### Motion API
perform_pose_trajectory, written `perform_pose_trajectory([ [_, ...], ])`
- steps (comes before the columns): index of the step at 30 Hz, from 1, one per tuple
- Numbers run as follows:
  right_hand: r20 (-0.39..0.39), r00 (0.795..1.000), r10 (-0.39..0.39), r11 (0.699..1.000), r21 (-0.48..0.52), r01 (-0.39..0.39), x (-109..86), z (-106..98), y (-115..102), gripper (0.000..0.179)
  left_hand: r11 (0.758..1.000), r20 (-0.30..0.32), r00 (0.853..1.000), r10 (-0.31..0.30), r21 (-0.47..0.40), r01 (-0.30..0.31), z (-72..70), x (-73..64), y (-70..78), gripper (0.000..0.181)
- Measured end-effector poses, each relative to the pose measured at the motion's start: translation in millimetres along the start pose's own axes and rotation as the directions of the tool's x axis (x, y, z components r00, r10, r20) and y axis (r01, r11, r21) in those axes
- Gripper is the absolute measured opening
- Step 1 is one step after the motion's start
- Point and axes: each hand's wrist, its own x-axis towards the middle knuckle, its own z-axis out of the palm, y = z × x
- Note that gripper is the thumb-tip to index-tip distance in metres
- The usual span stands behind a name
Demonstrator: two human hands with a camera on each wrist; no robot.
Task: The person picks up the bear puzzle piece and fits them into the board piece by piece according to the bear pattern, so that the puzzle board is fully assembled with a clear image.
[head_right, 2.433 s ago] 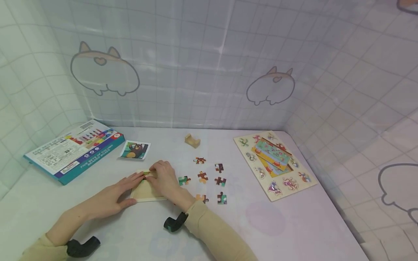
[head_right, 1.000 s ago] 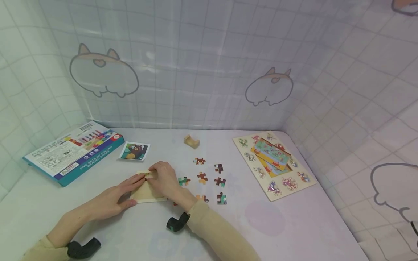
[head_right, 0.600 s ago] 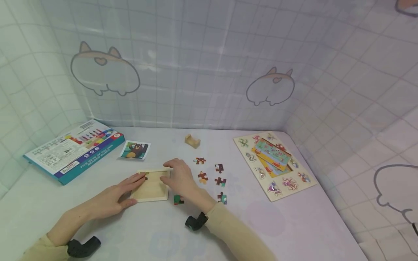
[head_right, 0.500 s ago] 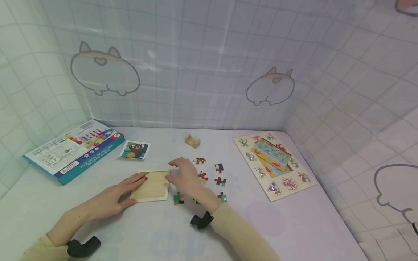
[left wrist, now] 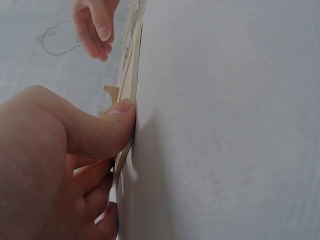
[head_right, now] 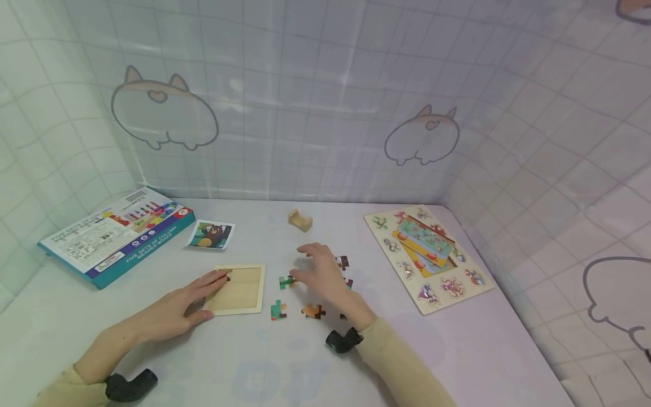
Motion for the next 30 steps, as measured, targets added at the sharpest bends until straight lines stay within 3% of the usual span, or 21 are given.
perform_pose_trajectory([
  [7,-0.065,0.998,-0.006,1.0,0.029,0.007,6.5,-10.4,19.6,0.043,1.0,-0.007,1.0,0.005,0.001,-0.005,-0.9,-0.3,1.1,0.072],
  [14,-0.051,0.994,0.094,0.995,-0.034,-0.096,10.6,-17.5,29.2,0.046,1.0,0.002,1.0,0.0,-0.007,0.0,-1.6,-0.5,2.5,0.072],
  [25,-0.019,0.99,0.143,0.988,-0.056,-0.144,19.0,-22.7,41.4,0.042,1.0,0.0,1.0,0.001,-0.009,-0.001,-1.7,-1.3,3.4,0.072],
  [30,-0.009,0.994,0.109,0.991,-0.075,-0.109,21.5,-19.5,47.4,0.039,1.0,-0.002,1.0,-0.004,-0.009,0.004,-1.4,-1.5,3.8,0.072],
])
